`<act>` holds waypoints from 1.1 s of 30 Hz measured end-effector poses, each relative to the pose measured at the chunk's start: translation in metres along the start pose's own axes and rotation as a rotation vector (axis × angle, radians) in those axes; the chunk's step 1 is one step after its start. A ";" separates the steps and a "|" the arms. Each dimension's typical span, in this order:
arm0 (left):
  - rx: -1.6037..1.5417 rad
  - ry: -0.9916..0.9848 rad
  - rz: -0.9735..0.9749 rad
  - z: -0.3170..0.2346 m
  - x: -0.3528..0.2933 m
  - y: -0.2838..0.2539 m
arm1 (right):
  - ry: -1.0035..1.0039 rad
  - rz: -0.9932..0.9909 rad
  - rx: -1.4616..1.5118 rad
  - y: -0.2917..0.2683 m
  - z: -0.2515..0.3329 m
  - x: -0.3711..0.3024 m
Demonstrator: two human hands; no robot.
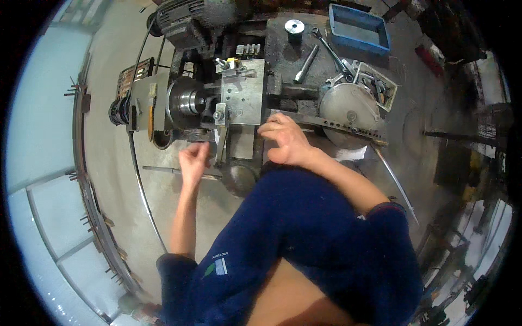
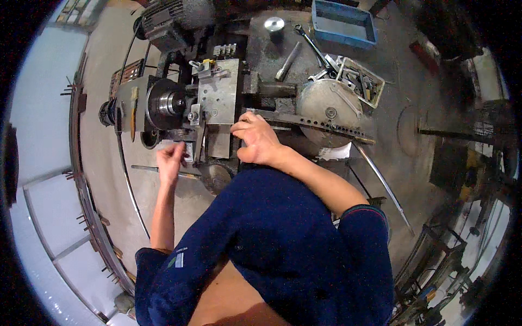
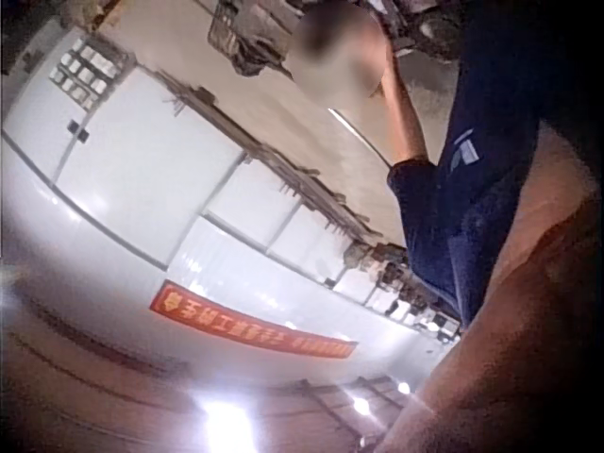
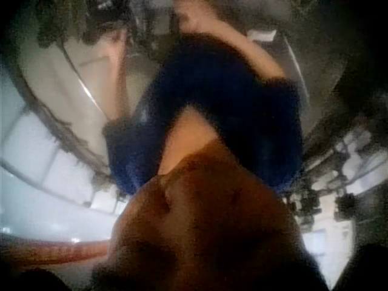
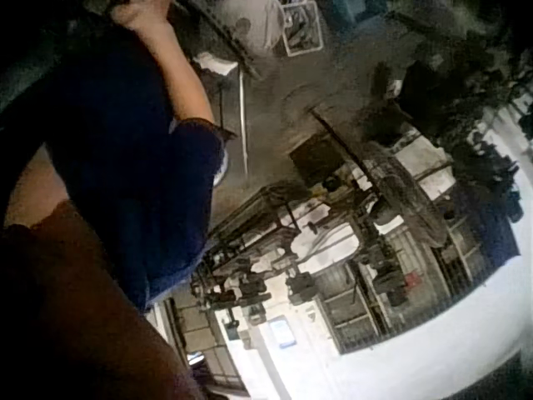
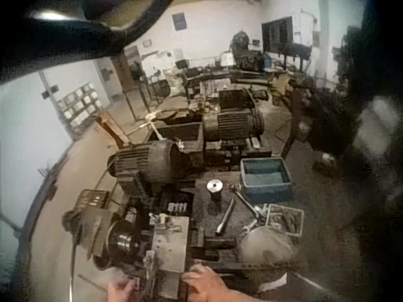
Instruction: The person assembles a metal component onto a lathe machine in a workshop. They use a wrench to tighten bolts and secure the part, then use a hammer to tap the assembly into place. The person continues to adjust and tighten the component using hand tools.
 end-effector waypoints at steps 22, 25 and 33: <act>-0.912 -0.345 0.447 -0.082 -0.044 0.110 | -0.348 -0.290 -0.103 -0.104 0.062 0.032; -1.123 -0.192 0.820 -0.118 -0.050 0.137 | -0.497 -0.031 -0.084 -0.065 0.068 0.029; -1.290 -0.119 0.918 -0.112 -0.046 0.085 | 0.051 -0.211 -0.495 -0.115 -0.020 -0.009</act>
Point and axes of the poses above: each hand's wrist, its own x-axis towards the middle knuckle, its own y-axis out of the palm, z = x × y, the point moved 3 cm from there along x, towards the middle knuckle, and after that the axes turned 5 degrees about -z, right-handed, at the moved point
